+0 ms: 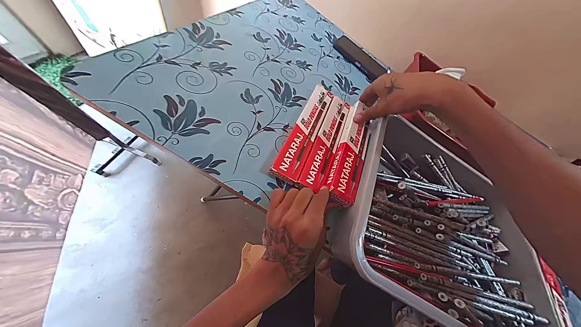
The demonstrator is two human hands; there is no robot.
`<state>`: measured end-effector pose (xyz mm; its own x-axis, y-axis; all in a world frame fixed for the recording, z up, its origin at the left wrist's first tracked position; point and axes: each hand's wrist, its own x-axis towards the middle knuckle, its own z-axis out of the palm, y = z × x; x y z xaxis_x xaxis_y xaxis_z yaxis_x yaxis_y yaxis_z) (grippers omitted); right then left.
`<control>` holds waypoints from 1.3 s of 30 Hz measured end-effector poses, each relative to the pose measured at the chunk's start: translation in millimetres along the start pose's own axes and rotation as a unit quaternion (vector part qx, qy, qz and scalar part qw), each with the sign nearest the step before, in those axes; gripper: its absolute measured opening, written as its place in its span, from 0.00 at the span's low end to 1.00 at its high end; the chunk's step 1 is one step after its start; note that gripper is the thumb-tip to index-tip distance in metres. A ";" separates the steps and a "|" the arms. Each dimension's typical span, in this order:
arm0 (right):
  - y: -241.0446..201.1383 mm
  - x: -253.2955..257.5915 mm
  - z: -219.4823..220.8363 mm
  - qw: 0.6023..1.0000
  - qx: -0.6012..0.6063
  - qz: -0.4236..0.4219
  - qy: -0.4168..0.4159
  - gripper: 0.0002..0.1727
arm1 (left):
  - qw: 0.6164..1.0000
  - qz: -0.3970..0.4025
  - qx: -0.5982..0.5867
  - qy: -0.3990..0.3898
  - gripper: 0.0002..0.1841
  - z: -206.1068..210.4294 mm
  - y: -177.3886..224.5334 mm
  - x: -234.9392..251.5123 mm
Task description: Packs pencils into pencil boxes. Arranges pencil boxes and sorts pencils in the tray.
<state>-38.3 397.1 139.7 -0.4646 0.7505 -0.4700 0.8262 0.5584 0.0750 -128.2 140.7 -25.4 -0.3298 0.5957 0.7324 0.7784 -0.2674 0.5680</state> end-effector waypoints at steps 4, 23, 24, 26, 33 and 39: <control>-1.4 0.1 2.5 1.000 0.007 0.021 0.008 0.25 | 1.000 0.016 -0.018 0.006 0.08 1.8 -2.8 0.6; -1.1 4.0 0.0 0.996 0.066 0.050 -0.041 0.30 | 0.999 0.026 -0.032 -0.013 0.13 0.4 -7.8 1.7; -1.7 4.3 -0.6 0.996 0.069 0.048 -0.043 0.29 | 0.999 0.026 -0.030 -0.017 0.13 0.1 -8.0 1.9; -1.9 4.0 0.2 0.994 0.082 0.046 -0.051 0.30 | 0.999 0.023 -0.023 -0.031 0.13 -1.9 -6.5 2.7; -1.1 -0.9 1.6 0.993 0.101 0.010 -0.053 0.31 | 0.999 0.007 -0.003 -0.032 0.13 -4.9 -3.8 4.7; -13.8 -3.7 -6.2 0.998 -0.033 0.033 -0.049 0.35 | 0.998 -0.011 0.011 -0.061 0.18 -11.4 -3.9 7.2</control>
<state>-49.9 388.7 145.9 -0.3738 0.7501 -0.5456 0.8299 0.5332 0.1644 -139.7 137.3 -18.1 -0.2808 0.6897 0.6675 0.7840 -0.2363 0.5740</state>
